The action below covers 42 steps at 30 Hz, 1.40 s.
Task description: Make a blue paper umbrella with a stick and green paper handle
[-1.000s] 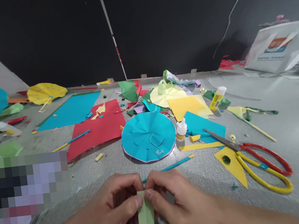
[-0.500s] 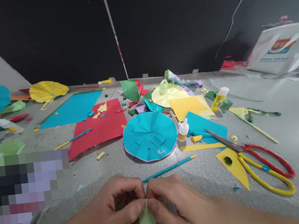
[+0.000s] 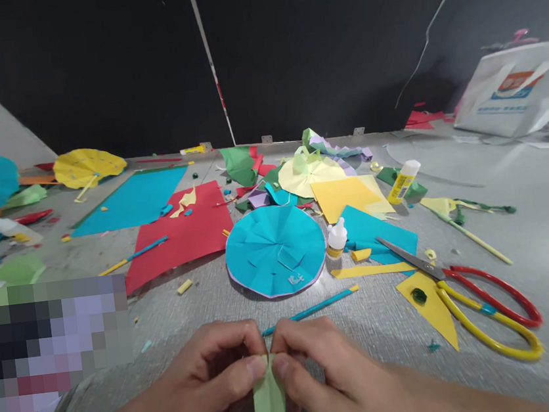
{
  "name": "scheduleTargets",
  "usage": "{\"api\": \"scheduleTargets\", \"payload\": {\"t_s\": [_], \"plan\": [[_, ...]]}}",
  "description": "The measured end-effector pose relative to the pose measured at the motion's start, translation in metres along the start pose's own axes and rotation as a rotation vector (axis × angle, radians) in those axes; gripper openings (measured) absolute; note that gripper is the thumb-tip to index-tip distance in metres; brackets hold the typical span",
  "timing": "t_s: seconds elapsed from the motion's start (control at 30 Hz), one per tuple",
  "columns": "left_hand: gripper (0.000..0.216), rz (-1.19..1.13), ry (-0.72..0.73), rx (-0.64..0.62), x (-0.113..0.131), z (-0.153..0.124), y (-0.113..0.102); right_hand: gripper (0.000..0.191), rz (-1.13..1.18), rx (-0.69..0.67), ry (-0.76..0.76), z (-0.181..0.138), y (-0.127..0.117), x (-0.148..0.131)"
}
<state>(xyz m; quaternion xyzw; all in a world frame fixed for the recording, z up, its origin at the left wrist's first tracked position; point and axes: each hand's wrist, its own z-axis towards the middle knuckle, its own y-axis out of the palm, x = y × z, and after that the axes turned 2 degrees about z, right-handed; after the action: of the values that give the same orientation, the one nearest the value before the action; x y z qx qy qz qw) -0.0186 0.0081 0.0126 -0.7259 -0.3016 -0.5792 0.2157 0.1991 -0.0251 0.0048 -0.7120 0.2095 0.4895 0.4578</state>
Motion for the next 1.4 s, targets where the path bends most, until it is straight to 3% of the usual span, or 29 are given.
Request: {"api": "scheduleTargets", "payload": {"t_s": [0.3,0.47,0.77,1.0,1.27,1.4], "plan": [[0.047,-0.001,-0.011,0.005,-0.002,0.0,0.0,0.047,-0.072,0.13,-0.071,0.003,0.005,0.001],[0.047,-0.097,0.008,0.013,-0.007,0.001,0.0,0.047,0.093,0.109,-0.044,0.001,0.005,0.006],[0.042,-0.242,0.037,0.034,-0.006,0.004,0.004,0.053,0.358,0.099,-0.005,0.011,0.006,-0.013],[0.043,-0.221,0.083,0.087,-0.01,0.005,0.003,0.054,0.297,0.354,0.07,0.009,0.014,-0.006],[0.046,-0.072,0.092,0.086,-0.013,0.004,0.003,0.061,0.126,0.261,-0.031,0.014,0.015,-0.008],[0.042,-0.086,0.075,0.077,-0.009,0.004,0.002,0.064,0.179,0.136,-0.11,0.012,0.014,-0.01]]}}
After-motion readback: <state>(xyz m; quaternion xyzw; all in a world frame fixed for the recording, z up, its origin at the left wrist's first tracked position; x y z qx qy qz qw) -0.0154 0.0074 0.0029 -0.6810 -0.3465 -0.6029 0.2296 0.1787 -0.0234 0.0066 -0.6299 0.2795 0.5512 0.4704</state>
